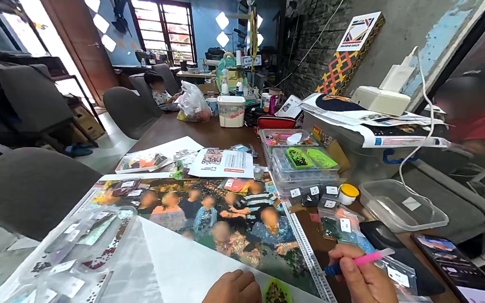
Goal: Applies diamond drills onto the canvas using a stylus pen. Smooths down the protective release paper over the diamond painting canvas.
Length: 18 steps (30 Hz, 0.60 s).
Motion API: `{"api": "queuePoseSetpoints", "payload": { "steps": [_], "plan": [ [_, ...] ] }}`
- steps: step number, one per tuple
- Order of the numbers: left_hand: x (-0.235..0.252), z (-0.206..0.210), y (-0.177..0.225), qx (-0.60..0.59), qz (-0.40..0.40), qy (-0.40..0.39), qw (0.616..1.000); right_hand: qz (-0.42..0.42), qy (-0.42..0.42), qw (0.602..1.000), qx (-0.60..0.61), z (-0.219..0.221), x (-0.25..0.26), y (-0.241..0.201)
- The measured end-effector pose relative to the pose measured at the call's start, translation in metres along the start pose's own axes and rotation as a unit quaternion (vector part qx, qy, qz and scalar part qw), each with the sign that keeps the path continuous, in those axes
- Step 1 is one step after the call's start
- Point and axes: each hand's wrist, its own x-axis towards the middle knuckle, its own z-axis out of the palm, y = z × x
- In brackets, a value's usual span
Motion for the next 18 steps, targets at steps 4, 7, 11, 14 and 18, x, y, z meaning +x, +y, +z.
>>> {"api": "queuePoseSetpoints", "payload": {
  "steps": [4,7,11,14,18],
  "plan": [
    [-0.003,-0.001,0.001,0.0,-0.002,-0.001,1.0,0.005,-0.004,1.0,0.003,0.001,0.0,-0.002],
    [-0.005,-0.002,0.002,0.003,-0.003,-0.001,1.0,0.02,0.001,1.0,0.009,0.003,-0.001,-0.006],
    [-0.009,-0.002,0.005,0.006,-0.002,-0.006,1.0,0.042,-0.007,0.999,0.009,0.005,0.0,-0.009],
    [-0.012,-0.003,0.009,0.003,-0.013,-0.025,1.0,0.038,-0.023,0.999,0.003,0.006,0.0,-0.004],
    [-0.015,-0.004,0.014,-0.007,-0.022,-0.031,0.999,0.039,-0.039,0.998,0.0,0.006,-0.001,-0.004]
  ]
}}
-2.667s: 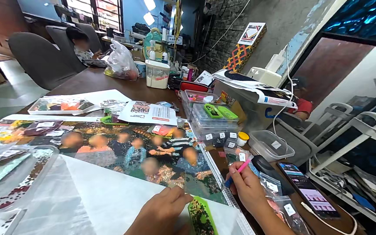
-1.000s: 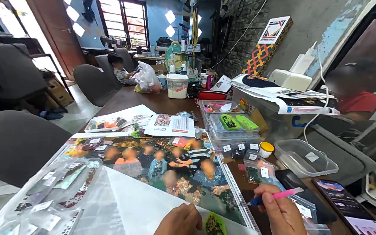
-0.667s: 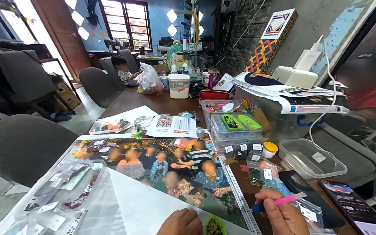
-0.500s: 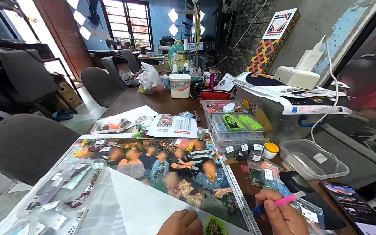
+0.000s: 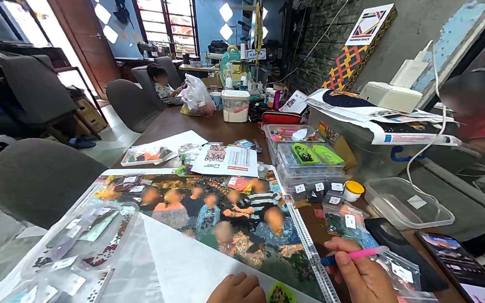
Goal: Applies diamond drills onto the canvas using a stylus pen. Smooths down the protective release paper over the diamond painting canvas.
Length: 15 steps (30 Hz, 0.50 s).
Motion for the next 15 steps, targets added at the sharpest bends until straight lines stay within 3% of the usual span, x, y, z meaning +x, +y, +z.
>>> {"api": "queuePoseSetpoints", "payload": {
  "steps": [8,11,15],
  "plan": [
    [-0.007,0.0,0.012,-0.014,-0.023,-0.021,0.999,0.001,-0.013,1.0,0.017,0.0,0.0,-0.002],
    [-0.006,0.0,0.012,-0.021,-0.018,-0.018,0.999,0.021,-0.089,0.996,-0.006,-0.006,0.0,-0.015],
    [-0.006,-0.002,0.012,-0.041,-0.013,-0.026,0.999,0.061,-0.234,0.959,-0.148,-0.005,-0.01,-0.065]
  ]
}}
